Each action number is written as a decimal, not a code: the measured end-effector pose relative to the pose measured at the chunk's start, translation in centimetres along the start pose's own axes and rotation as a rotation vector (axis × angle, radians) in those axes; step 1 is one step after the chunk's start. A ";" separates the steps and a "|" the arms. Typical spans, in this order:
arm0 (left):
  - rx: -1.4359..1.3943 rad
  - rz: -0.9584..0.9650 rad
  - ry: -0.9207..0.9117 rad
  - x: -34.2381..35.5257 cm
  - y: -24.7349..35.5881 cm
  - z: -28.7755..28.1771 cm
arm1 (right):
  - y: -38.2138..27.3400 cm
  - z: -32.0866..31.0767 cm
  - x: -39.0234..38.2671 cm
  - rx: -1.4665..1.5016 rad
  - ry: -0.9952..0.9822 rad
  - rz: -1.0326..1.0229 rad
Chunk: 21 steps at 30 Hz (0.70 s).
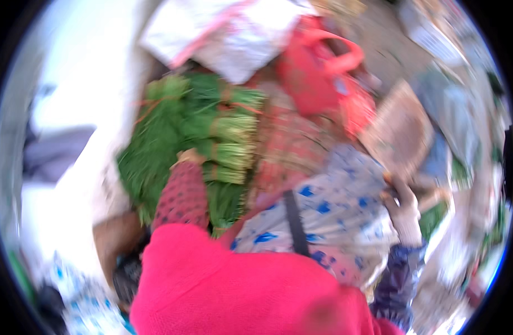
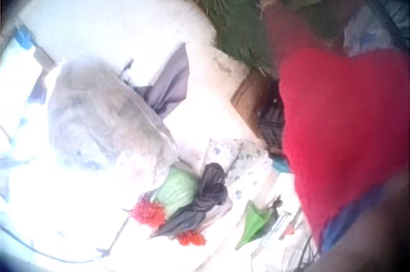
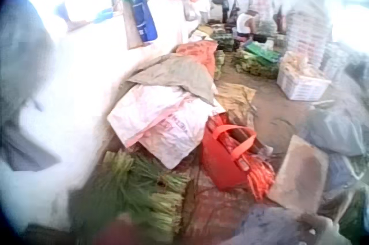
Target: The person sorts through bundles of green onions, removes yellowed or damaged leaves by hand, aligns the stalks, and ties a bunch together using a red plastic strap on a wooden board.
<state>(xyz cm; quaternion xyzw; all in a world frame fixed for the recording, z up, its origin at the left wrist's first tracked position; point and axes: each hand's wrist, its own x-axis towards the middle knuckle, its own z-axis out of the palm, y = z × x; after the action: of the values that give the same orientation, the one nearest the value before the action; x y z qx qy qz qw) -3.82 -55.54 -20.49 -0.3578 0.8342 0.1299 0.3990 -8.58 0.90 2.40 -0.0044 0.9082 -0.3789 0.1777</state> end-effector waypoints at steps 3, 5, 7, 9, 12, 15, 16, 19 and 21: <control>0.174 0.153 0.042 2.4 -0.2 2.4 | 0.6 -1.0 -1.3 0.097 0.195 -0.036; 0.313 0.133 -0.040 0.4 4.1 0.1 | 3.3 -3.0 -3.5 0.077 0.256 0.074; 0.282 0.347 0.100 -3.2 8.1 -0.9 | 5.5 -3.9 -5.8 0.182 0.403 0.084; 0.258 0.444 0.194 -4.9 10.9 -0.8 | 5.9 -4.2 -7.2 0.149 0.428 0.149; 0.444 0.682 0.261 -6.7 16.2 -0.6 | 7.6 -3.8 -7.5 0.013 0.436 0.110; 0.147 1.301 0.340 -12.5 21.1 -1.3 | 10.5 -2.7 -9.4 0.119 0.488 0.168; 0.029 1.419 0.403 -15.6 24.4 -1.6 | 11.6 -2.4 -10.2 0.067 0.520 0.252; 0.168 1.597 0.784 -18.8 32.6 -2.8 | 13.9 -1.3 -12.4 0.220 0.540 0.286; 0.290 1.630 0.895 -19.2 37.6 -4.7 | 14.5 -0.1 -12.9 0.298 0.558 0.380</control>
<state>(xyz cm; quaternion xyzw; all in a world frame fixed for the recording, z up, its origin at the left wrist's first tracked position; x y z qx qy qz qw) -24.64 -21.75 -5.48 0.3730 0.9113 0.1145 -0.1318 5.35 13.10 -3.41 0.2939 0.8411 -0.4539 -0.0107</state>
